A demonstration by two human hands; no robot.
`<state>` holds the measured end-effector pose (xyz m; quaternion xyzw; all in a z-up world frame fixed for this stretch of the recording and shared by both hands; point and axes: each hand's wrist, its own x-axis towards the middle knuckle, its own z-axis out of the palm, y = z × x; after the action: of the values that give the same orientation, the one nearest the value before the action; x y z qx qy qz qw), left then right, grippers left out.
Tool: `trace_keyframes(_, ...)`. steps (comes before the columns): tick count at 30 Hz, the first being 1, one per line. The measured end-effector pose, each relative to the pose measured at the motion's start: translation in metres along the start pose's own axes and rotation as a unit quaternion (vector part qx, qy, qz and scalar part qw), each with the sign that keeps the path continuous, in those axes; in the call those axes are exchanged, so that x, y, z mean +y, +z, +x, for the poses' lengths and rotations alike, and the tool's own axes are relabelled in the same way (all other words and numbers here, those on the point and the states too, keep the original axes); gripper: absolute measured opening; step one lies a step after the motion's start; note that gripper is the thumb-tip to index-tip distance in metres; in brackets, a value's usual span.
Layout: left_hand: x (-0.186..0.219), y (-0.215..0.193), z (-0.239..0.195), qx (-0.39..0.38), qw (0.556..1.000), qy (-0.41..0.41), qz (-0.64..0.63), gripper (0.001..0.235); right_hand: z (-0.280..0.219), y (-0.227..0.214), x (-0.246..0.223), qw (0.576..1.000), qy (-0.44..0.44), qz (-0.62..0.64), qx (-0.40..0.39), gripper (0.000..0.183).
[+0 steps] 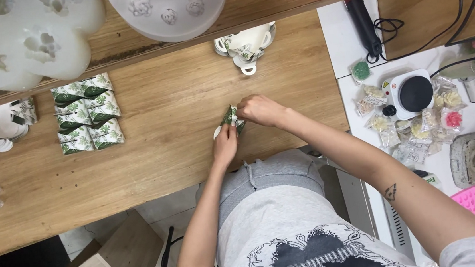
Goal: The person repeatedly picks small patterned packets and wraps them in white flower-shaped paper on a wooden table. They place each wrapped item into a small clear plastic bag and set it aside. The process is repeated multiple times with consistent handling of packets and paper.
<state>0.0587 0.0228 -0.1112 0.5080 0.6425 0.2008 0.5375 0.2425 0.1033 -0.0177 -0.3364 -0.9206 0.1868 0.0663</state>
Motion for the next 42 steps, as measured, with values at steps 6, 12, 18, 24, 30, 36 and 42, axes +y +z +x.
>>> trace_keyframes(6, -0.016, 0.005, 0.008, 0.009, 0.999, 0.014, -0.048, 0.033, 0.000, 0.020, 0.004, 1.000, 0.000, -0.017, -0.001, 0.008)
trace_keyframes(12, 0.025, 0.002, -0.009, 0.101, 0.990, 0.066, 0.068, 0.028, 0.000, 0.022, -0.001, 0.998, -0.009, -0.064, -0.018, 0.005)
trace_keyframes(18, 0.040, -0.011, -0.023, 0.091, 0.973, 0.162, 0.135, 0.026, -0.005, -0.030, 0.015, 0.924, 0.206, 0.321, -0.044, 0.032)
trace_keyframes(24, 0.045, -0.005, -0.022, 0.015, 0.955, 0.133, 0.263, 0.052, -0.006, -0.028, 0.014, 0.953, 0.169, 0.247, -0.047, 0.047)
trace_keyframes(30, 0.032, -0.004, -0.017, -0.031, 0.937, 0.107, 0.330, 0.062, -0.005, -0.017, 0.008, 0.980, 0.140, 0.140, -0.016, 0.051)
trace_keyframes(36, 0.048, -0.022, -0.036, -0.049, 0.932, 0.125, 0.337, 0.059, -0.007, -0.022, 0.042, 0.943, 0.312, 0.107, -0.043, 0.047)
trace_keyframes(42, 0.067, -0.034, -0.076, 0.065, 0.949, 0.232, 0.202, 0.027, -0.002, 0.049, 0.162, 0.661, 0.569, 0.363, 0.329, 0.085)
